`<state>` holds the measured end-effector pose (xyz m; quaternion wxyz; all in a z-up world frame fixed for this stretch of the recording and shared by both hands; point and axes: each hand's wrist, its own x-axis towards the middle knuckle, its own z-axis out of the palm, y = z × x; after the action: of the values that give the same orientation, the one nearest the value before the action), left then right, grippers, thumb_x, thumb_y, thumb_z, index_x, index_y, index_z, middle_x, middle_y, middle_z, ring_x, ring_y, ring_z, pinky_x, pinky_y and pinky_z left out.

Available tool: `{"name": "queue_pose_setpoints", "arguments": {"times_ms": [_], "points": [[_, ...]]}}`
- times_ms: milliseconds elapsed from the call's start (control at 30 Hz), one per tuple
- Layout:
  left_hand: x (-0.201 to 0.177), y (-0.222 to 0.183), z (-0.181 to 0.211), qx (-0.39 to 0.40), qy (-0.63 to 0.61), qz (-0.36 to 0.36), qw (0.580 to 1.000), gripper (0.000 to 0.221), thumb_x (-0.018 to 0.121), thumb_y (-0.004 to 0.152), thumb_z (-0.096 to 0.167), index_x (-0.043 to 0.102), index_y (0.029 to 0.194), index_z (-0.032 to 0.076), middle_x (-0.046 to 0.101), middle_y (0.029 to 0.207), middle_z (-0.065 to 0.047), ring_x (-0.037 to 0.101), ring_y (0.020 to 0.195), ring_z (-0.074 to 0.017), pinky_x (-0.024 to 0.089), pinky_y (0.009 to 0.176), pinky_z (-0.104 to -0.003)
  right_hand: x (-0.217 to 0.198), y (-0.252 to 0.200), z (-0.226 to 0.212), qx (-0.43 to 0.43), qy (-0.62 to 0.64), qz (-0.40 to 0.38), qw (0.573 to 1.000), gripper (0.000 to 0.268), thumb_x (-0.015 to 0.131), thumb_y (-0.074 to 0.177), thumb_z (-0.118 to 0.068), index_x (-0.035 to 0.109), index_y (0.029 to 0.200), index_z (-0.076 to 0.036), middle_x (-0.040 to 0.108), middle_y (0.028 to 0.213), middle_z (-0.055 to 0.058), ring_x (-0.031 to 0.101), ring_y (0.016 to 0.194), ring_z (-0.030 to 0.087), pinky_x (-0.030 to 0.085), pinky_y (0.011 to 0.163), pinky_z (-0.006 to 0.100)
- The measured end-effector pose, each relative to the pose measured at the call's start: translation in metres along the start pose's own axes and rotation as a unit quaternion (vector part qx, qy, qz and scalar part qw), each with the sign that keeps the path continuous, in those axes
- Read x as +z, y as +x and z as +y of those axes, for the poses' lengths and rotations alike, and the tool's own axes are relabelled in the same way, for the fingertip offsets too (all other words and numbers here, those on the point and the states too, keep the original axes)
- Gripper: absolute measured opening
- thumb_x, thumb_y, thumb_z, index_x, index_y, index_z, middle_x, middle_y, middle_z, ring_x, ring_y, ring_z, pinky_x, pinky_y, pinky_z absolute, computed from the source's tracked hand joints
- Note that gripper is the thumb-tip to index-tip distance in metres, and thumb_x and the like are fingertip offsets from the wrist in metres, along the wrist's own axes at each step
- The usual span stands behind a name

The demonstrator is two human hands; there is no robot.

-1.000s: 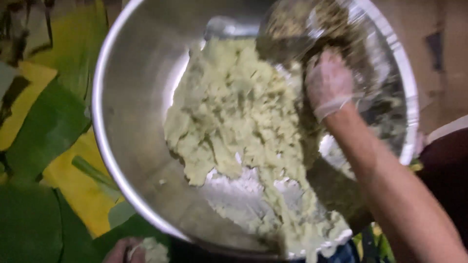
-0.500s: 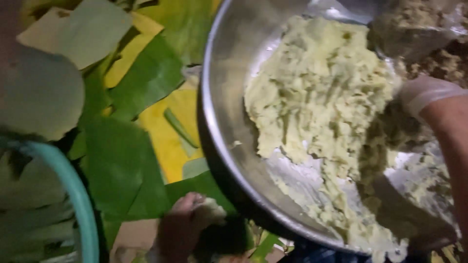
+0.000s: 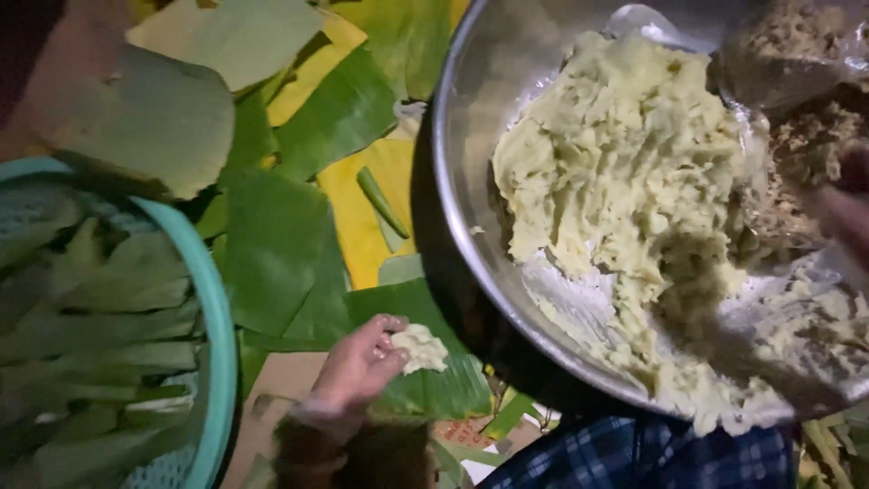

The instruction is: Portioning dough and filling into banana leaves and folding them to wrap the food items.

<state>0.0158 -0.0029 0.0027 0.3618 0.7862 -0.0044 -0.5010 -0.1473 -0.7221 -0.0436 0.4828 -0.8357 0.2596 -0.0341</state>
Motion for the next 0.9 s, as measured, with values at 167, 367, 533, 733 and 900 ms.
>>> {"name": "queue_pose_setpoints", "arguments": {"times_ms": [167, 367, 533, 733, 900], "points": [[0.005, -0.019, -0.001, 0.084, 0.030, 0.113, 0.990, 0.034, 0.069, 0.089, 0.013, 0.066, 0.122, 0.018, 0.073, 0.097, -0.005, 0.069, 0.078, -0.0181, 0.063, 0.071, -0.032, 0.206, -0.190, -0.388, 0.100, 0.064, -0.011, 0.993, 0.017, 0.063, 0.083, 0.004, 0.068, 0.096, -0.006, 0.080, 0.120, 0.009, 0.074, 0.116, 0.024, 0.062, 0.101, 0.045], [0.008, -0.011, -0.017, 0.034, 0.012, 0.129, 0.991, 0.035, 0.066, 0.091, 0.015, 0.070, 0.124, 0.026, 0.075, 0.101, 0.000, 0.067, 0.079, -0.0160, 0.056, 0.069, -0.032, 0.399, -0.220, -0.333, -0.274, -0.109, -0.187, 0.937, 0.025, 0.073, 0.070, 0.000, 0.068, 0.094, -0.005, 0.072, 0.093, 0.009, 0.070, 0.077, 0.027, 0.058, 0.075, 0.039], [0.001, -0.009, -0.016, 0.051, 0.026, 0.111, 0.992, 0.038, 0.063, 0.089, 0.018, 0.067, 0.127, 0.024, 0.075, 0.094, -0.001, 0.061, 0.065, -0.0170, 0.049, 0.058, -0.033, 0.451, -0.219, -0.296, -0.216, -0.155, -0.237, 0.935, 0.045, 0.063, 0.070, 0.013, 0.065, 0.110, -0.007, 0.063, 0.107, 0.012, 0.068, 0.080, 0.027, 0.063, 0.074, 0.036], [-0.017, -0.038, 0.018, -0.010, 0.021, -0.039, 0.999, 0.066, 0.064, 0.091, 0.012, 0.040, 0.151, 0.023, 0.060, 0.135, -0.009, 0.065, 0.091, -0.0200, 0.061, 0.076, -0.034, 0.432, -0.189, -0.294, -0.168, -0.095, -0.212, 0.958, 0.048, 0.076, 0.081, -0.012, 0.065, 0.128, -0.012, 0.063, 0.113, 0.008, 0.067, 0.089, 0.023, 0.062, 0.077, 0.033], [0.010, 0.005, -0.011, 0.068, 0.108, 0.071, 0.989, 0.042, 0.070, 0.092, 0.021, 0.059, 0.132, 0.022, 0.073, 0.113, -0.021, 0.073, 0.106, -0.0405, 0.059, 0.088, -0.051, 0.446, -0.174, -0.270, -0.006, -0.040, -0.238, 0.970, 0.038, 0.073, 0.092, -0.027, 0.067, 0.129, -0.019, 0.070, 0.115, 0.017, 0.069, 0.114, 0.034, 0.057, 0.097, 0.044]]}}
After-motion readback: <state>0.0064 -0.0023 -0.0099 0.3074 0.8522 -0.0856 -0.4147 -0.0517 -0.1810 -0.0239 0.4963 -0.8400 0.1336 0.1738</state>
